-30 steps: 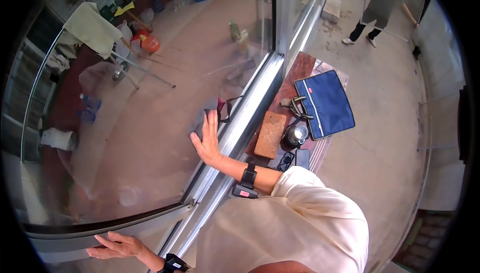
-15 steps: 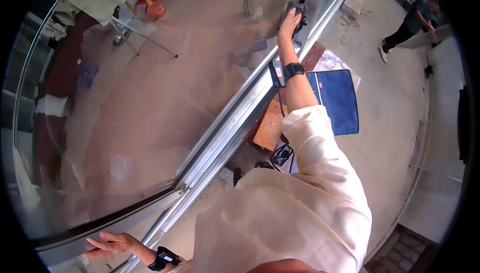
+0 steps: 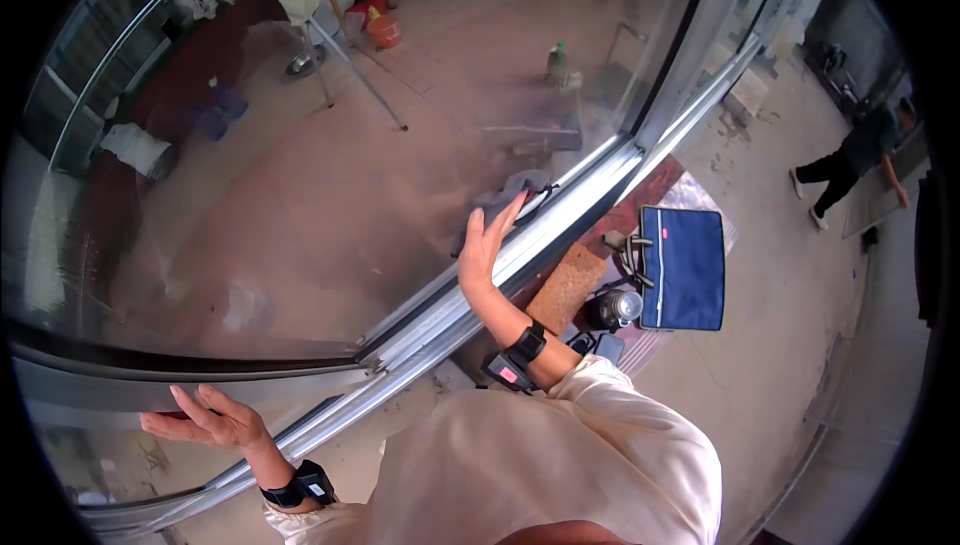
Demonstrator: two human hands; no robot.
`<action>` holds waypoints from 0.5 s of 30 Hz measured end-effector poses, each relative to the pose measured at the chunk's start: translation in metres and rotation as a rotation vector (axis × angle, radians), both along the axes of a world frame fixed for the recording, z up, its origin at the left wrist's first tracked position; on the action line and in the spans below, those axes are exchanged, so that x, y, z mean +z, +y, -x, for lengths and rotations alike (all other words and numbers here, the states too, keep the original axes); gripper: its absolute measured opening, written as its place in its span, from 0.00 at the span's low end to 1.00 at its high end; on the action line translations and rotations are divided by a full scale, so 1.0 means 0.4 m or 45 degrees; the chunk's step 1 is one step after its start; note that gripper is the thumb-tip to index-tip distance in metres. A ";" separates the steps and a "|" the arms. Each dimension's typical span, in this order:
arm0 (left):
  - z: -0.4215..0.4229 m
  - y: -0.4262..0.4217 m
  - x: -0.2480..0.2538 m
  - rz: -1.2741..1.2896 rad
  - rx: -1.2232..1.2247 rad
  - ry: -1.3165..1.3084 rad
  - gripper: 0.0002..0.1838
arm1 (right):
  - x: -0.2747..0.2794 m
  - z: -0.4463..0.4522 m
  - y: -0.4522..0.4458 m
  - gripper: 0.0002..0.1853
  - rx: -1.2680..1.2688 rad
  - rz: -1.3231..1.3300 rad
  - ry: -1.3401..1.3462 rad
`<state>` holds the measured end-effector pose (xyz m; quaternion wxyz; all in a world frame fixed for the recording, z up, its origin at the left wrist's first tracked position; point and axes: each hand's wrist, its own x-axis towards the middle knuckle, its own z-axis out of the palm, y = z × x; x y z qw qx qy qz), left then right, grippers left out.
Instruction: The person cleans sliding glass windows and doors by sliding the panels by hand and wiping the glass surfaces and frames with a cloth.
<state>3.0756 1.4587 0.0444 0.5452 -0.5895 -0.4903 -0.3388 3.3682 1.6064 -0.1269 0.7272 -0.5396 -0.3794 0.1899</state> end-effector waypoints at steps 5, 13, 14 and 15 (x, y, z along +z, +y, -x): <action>0.004 -0.007 -0.013 0.001 0.052 -0.048 0.17 | 0.467 -0.179 0.131 0.37 -0.321 -0.645 -0.891; 0.002 0.003 -0.013 -0.053 0.017 -0.053 0.18 | 1.020 -0.315 0.265 0.36 -0.512 -0.965 -1.006; -0.003 0.000 -0.009 -0.037 0.002 -0.056 0.18 | 0.972 -0.224 0.210 0.37 -0.471 -1.016 -1.119; -0.007 -0.004 -0.007 -0.030 -0.007 -0.059 0.19 | 0.895 -0.120 0.140 0.37 -0.475 -1.044 -1.271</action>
